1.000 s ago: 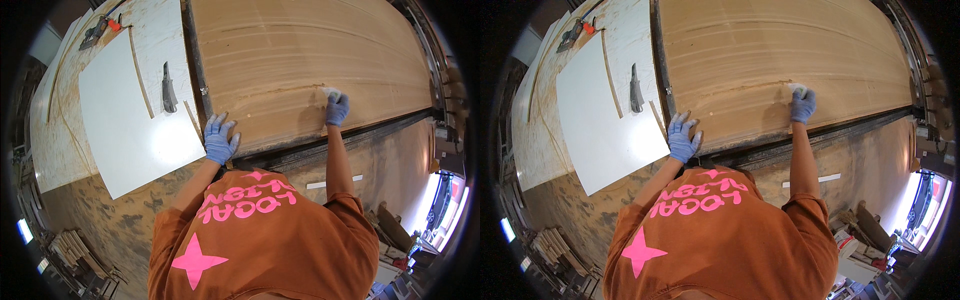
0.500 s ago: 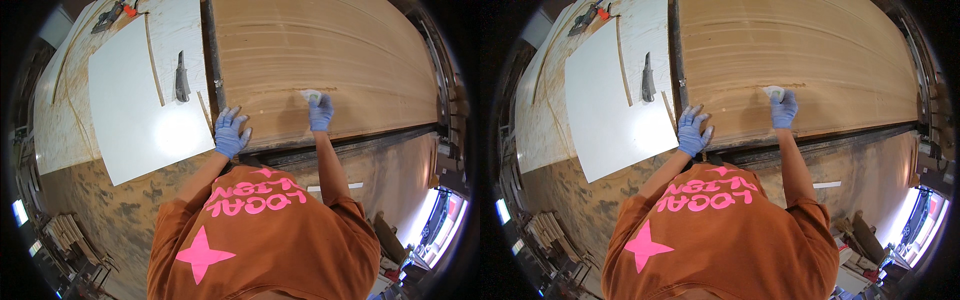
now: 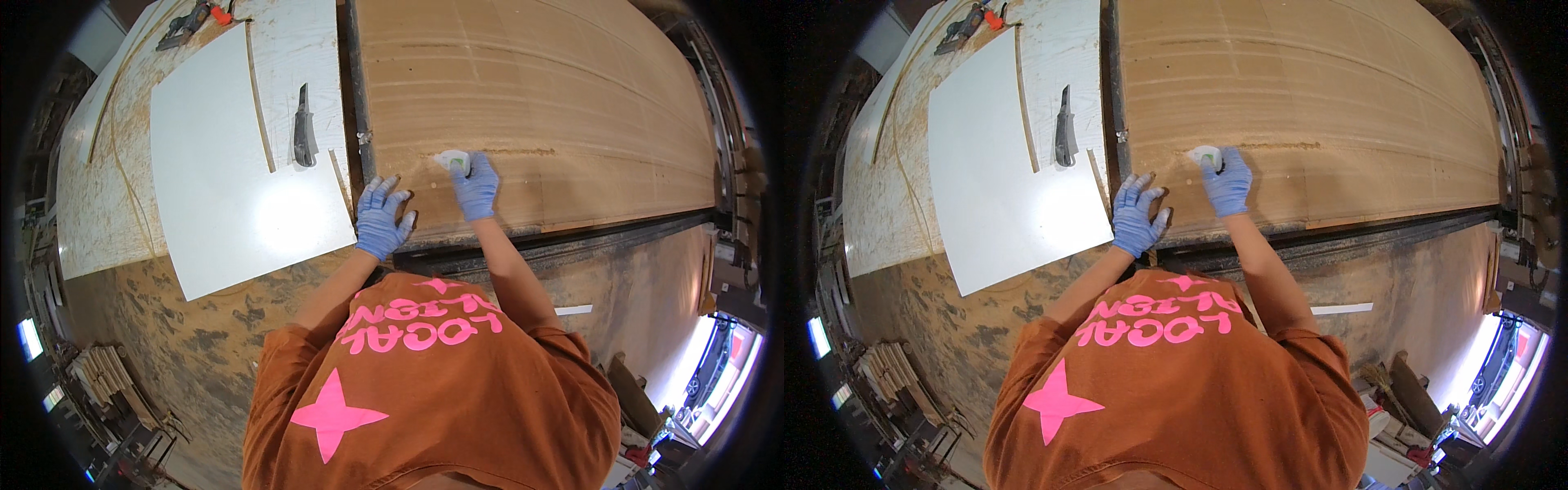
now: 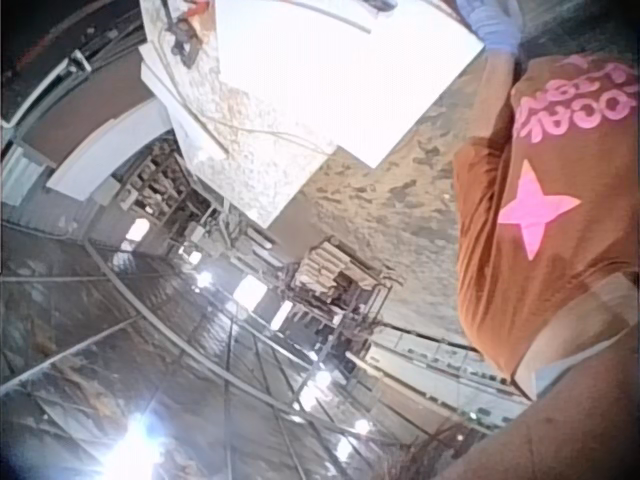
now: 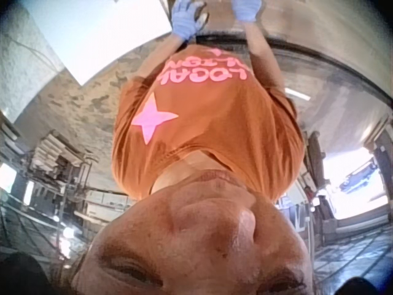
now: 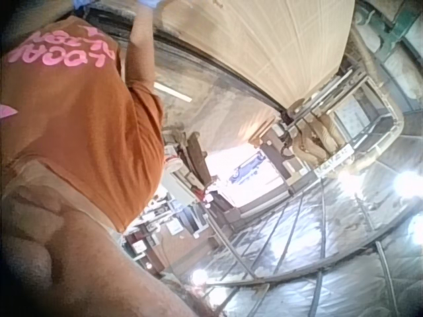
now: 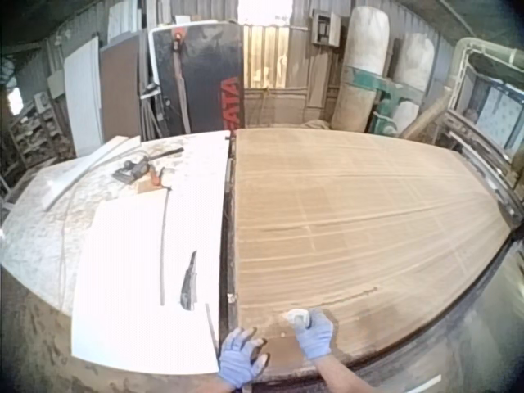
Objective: The person applies glue from a small bottle onto a large wooden board, spreads it with gloved hands, and uses a utility knife to scrape and smooth the surface. The person repeatedly wipes and rubs the board to distribute the glue evenly.
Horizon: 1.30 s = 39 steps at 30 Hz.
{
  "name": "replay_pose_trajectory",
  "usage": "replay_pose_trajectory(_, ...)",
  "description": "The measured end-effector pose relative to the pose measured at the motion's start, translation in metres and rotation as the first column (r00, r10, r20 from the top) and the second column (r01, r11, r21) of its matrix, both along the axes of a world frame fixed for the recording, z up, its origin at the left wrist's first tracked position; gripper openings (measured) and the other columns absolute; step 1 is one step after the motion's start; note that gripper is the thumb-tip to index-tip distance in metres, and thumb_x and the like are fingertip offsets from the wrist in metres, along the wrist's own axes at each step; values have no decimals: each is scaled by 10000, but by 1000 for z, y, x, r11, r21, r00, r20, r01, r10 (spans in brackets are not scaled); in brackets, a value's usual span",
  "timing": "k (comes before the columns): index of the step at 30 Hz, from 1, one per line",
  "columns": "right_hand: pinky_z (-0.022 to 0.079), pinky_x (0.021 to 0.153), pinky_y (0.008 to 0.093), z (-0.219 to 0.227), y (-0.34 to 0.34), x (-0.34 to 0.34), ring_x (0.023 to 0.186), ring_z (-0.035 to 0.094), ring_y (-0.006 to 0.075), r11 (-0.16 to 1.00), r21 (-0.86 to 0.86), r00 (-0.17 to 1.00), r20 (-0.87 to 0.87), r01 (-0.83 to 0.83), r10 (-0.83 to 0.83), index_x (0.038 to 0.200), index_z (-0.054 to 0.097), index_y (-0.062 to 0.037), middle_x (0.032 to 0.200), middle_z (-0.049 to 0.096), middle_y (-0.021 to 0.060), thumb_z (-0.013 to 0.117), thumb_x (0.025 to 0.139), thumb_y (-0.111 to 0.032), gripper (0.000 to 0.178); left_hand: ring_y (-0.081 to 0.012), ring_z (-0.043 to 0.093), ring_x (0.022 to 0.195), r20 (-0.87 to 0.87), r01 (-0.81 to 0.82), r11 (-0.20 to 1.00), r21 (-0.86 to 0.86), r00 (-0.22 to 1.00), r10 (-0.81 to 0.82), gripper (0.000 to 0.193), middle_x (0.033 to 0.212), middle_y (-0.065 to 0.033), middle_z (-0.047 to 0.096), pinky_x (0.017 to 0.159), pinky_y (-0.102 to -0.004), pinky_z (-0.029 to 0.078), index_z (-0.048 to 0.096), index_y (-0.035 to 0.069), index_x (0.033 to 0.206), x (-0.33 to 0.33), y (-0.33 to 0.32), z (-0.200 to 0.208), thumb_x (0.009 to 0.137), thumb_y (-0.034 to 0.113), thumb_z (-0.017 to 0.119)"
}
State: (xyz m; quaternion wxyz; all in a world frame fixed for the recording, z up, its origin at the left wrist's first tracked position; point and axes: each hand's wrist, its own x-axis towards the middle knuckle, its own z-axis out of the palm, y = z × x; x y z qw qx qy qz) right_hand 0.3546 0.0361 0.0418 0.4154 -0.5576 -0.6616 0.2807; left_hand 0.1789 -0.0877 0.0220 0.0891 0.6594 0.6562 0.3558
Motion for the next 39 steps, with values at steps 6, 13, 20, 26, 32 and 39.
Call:
replay_pose_trajectory(6, 483, 671, 270, 7, -3, -3, 718, 555, 108, 999, -34, 998, 68, -5, 7, 957, 616, -10, 801, 635, 58, 687, 817, -104, 184, -381, 393, 1291, -18, -18, 1000, -25, 1000, 18, 404, 1350, -106, 498, 1084, -495, 308, 643, 162, 1107, 0, -3, -1, 737, 304, 718)
replay_pose_trajectory(13, 491, 618, 292, 12, 0, 32, 658, 569, 155, 979, -181, 899, -406, 97, -165, 1012, 612, -57, 845, 636, 77, 660, 859, -151, 186, -369, 401, 1287, -10, -10, 1000, -15, 1000, 10, 416, 1355, -103, 497, 1083, -481, 317, 648, 172, 1125, 1, -4, 3, 737, 304, 722)
replay_pose_trajectory(20, 539, 646, 295, 31, -37, 6, 762, 636, 164, 701, -487, 339, -872, -521, -353, 1146, 595, -56, 1002, 650, 57, 676, 875, -112, 289, -375, 488, 1221, 148, -16, 996, -86, 989, 29, 513, 1316, -178, 535, 1062, -458, 361, 575, 84, 1232, 13, 0, 31, 831, 385, 684)
replay_pose_trajectory(26, 467, 933, 296, -3, -93, -43, 1048, 593, 178, 616, -413, 344, -909, -671, -235, 1254, 566, -25, 1144, 633, 58, 645, 895, -106, 376, -150, 556, 1079, 969, 193, 957, -215, 163, 185, 442, 1175, -48, 603, 947, -287, 441, 542, 20, 1279, 19, -10, 39, 960, 322, 588)
replay_pose_trajectory(32, 494, 731, 236, 40, -105, -52, 785, 562, 77, 382, -701, 767, -641, -602, 34, 1142, 615, -64, 980, 659, 5, 649, 916, -180, 256, -143, 577, 999, 929, -60, 970, -236, 279, 243, 384, 1075, -47, 641, 910, -289, 463, 605, 16, 1195, -14, -42, 30, 985, 332, 550)
replay_pose_trajectory(39, 490, 913, 330, 30, -63, -103, 1029, 649, 239, 671, -447, 807, -321, -591, 496, 1267, 559, 1, 1164, 658, 155, 670, 875, -265, 486, -172, 591, 961, 805, -442, 894, -71, 504, 312, 156, 1043, -90, 652, 889, -312, 471, 629, 30, 1006, -74, -80, 42, 951, 170, 587)
